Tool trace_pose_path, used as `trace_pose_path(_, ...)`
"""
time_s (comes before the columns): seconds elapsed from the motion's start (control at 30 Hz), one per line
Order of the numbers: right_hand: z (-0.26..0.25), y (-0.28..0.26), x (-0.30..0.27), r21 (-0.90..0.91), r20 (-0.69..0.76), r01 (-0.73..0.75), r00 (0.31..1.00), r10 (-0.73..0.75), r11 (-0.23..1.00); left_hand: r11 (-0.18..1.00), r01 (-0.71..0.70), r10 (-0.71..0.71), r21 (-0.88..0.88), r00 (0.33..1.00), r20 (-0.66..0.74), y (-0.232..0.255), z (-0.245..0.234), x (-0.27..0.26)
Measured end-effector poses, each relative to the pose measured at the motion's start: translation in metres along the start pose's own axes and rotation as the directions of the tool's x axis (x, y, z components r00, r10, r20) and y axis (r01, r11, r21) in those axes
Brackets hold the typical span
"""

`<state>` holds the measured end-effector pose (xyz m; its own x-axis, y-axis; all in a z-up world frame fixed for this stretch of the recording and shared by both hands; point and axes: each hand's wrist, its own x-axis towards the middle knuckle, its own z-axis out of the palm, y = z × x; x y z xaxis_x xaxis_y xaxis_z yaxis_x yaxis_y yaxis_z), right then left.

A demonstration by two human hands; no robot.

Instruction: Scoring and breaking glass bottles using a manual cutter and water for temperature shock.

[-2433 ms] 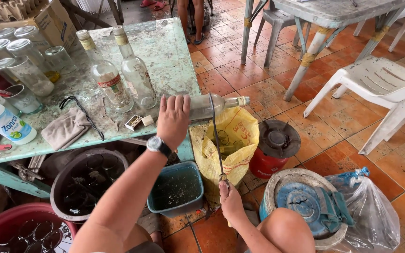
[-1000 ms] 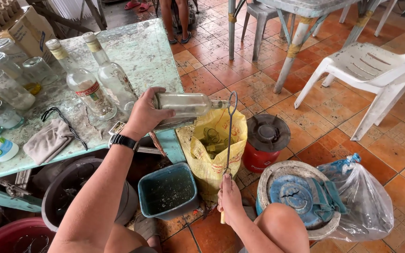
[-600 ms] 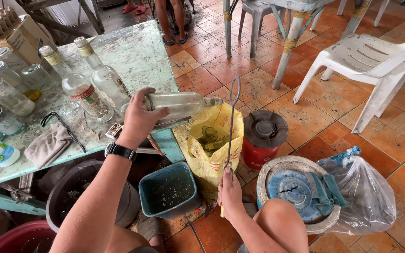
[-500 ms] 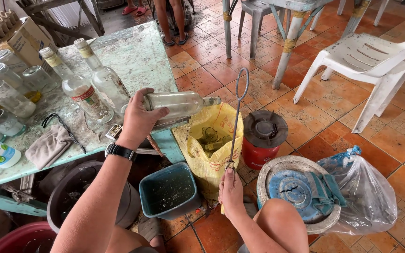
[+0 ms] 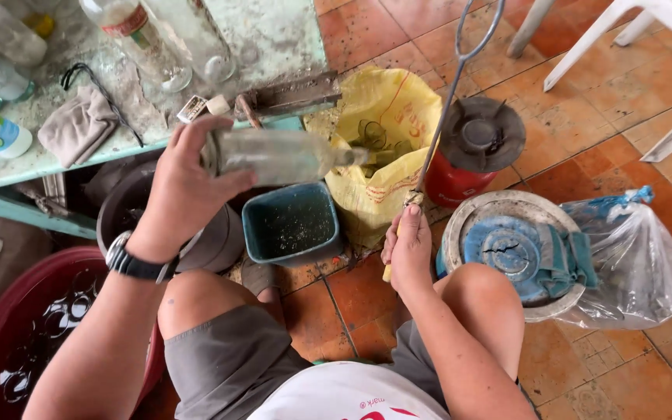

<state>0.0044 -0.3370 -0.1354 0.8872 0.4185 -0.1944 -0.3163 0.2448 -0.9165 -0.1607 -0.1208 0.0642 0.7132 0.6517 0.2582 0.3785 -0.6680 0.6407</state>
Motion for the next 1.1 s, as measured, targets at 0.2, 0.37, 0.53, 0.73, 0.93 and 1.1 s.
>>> trace_pose_path(0.2, 0.002, -0.002, 0.0, 0.01, 0.013, -0.003, 1.0, 0.002, 1.0, 0.943, 0.096, -0.131, 0.318, 0.987, 0.09, -0.051, 0.022, -0.04)
trace_pose_path(0.37, 0.002, 0.001, 0.0, 0.012, 0.018, -0.004, 1.0, 0.004, 1.0, 0.868, -0.036, -0.049, 0.496, 0.986, 0.158, -0.143, 0.104, -0.034)
trace_pose_path(0.53, -0.001, 0.001, 0.0, -0.002, 0.018, -0.014, 1.0, 0.014, 1.0, 0.816, -0.025, -0.197, 0.578, 0.928, 0.317, -0.174, 0.174, -0.02)
trace_pose_path(0.73, 0.001, -0.004, 0.0, -0.032, 0.014, -0.06, 0.998, 0.061, 0.998, 0.791, 0.014, -0.287, 0.611, 0.891, 0.352, -0.229, 0.249, -0.011)
trace_pose_path(0.93, 0.003, -0.005, 0.0, -0.028, 0.015, -0.059, 0.998, 0.059, 0.998, 0.757, 0.088, -0.367, 0.648, 0.877, 0.31, -0.239, 0.271, -0.02)
trace_pose_path(1.1, -0.003, -0.003, 0.0, -0.046, 0.013, -0.068, 0.998, 0.069, 0.997, 0.806, 0.115, -0.339, 0.581, 0.894, 0.293, -0.198, 0.225, -0.019)
